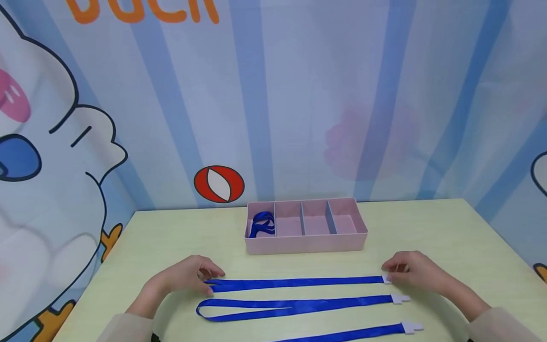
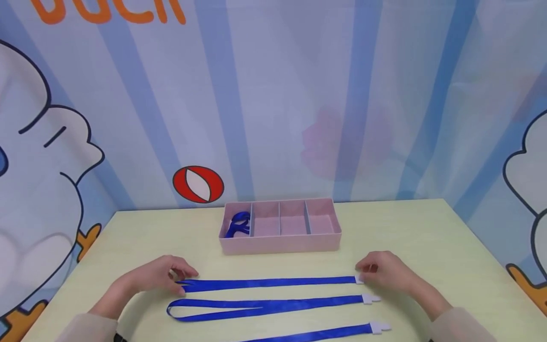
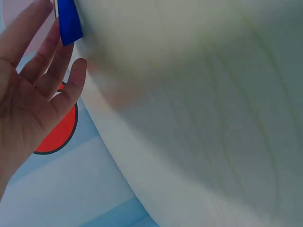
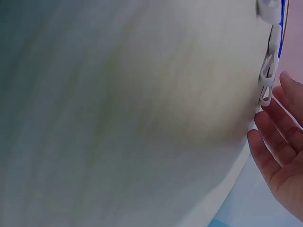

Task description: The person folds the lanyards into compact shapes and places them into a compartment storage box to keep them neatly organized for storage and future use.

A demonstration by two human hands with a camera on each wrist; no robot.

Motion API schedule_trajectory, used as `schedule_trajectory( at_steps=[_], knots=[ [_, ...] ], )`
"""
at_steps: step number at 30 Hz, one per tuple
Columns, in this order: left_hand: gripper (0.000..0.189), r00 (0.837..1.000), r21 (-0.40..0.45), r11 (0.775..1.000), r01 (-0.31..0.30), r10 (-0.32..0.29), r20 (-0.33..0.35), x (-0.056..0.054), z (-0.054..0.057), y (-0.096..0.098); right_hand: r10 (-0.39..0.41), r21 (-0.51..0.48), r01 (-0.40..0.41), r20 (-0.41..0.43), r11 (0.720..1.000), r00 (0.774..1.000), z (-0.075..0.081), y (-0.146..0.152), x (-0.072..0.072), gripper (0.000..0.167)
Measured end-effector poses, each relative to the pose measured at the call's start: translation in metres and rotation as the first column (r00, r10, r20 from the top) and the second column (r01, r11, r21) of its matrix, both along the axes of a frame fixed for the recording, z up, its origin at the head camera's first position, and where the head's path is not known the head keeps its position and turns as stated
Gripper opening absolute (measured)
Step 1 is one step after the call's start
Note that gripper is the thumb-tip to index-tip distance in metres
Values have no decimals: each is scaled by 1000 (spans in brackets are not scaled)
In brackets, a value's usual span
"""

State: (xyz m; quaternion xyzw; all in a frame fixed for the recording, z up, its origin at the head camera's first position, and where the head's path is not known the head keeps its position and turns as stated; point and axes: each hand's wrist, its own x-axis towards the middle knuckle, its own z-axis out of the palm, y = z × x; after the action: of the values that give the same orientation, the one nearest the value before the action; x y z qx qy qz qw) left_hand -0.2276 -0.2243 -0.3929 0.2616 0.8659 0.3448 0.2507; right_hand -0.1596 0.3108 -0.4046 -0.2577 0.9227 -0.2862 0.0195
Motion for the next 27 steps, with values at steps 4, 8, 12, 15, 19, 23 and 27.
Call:
schedule_trajectory(
  at_steps=[4, 8, 12, 15, 19, 23, 27],
  knots=[
    [31, 997, -15, 999, 31, -32, -74, 0, -4, 1, 13, 1, -13, 7, 1000, 1000, -2, -3, -2, 22],
    [27, 989, -28, 999, 46, -49, -136, -1, -10, 4, 26, -3, -26, 29, 1000, 999, -2, -6, -3, 25],
    [23, 987, -37, 999, 39, -44, -155, -2, -13, 5, 41, -3, -41, 27, 999, 999, -3, -11, -3, 21],
    [18, 984, -31, 998, 46, -51, -173, -3, -14, 4, 38, 7, -38, 32, 999, 999, -4, -14, -3, 18],
    [12, 983, -4, 999, 49, -49, -178, -2, -15, 1, 8, 22, -10, 63, 1000, 998, -3, -16, -2, 19],
    [6, 983, 5, 999, 41, -40, -178, -2, -14, -1, -36, 36, 33, 109, 999, 993, -1, -19, 0, 19],
    [4, 983, 7, 999, 49, -47, -176, -2, -13, -2, -58, 30, 54, 144, 998, 988, 2, -21, 1, 11]
  ],
)
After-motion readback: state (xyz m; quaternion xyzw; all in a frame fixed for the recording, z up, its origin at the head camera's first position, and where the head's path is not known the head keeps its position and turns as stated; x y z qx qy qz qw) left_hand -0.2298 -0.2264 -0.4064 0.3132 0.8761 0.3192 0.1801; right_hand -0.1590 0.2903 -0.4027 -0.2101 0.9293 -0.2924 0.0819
